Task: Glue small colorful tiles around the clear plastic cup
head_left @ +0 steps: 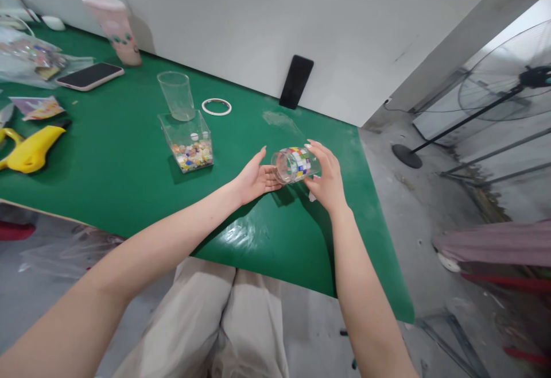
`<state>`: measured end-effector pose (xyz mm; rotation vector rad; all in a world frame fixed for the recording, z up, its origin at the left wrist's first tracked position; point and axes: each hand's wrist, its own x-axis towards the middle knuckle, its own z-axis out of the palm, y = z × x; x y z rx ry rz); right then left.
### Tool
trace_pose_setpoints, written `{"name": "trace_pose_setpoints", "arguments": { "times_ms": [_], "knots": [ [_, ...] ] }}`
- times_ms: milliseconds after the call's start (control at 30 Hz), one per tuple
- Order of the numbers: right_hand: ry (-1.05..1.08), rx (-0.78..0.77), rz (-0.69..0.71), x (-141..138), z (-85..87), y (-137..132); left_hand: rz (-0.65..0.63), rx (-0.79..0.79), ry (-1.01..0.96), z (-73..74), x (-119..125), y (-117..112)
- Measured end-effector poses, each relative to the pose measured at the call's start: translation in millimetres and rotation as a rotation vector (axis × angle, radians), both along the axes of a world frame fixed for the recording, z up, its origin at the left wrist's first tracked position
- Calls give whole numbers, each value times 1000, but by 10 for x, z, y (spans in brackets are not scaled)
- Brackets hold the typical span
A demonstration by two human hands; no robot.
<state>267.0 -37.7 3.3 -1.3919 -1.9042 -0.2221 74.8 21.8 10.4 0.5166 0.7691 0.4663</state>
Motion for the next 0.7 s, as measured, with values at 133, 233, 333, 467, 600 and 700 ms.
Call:
{"name": "trace_pose_setpoints", "arguments": {
  "times_ms": [133, 233, 333, 467, 600, 700],
  "knots": [
    [6, -29, -25, -13, 4, -7, 11, 10, 2, -25, 3, 4],
    [6, -31, -34, -16, 8, -11, 14, 13, -13, -41, 8, 7],
    [5, -34, -35, -20, 15, -16, 22, 6, -5, -46, 13, 7],
    [5, -52, -37, -23, 11, -19, 30, 5, 16, -57, 17, 11],
    [47, -69, -36, -8, -26, -7, -3, 24, 5, -64, 7, 17],
    [140, -116, -40, 3, -68, 8, -24, 37, 1, -50, -8, 24]
  ]
}}
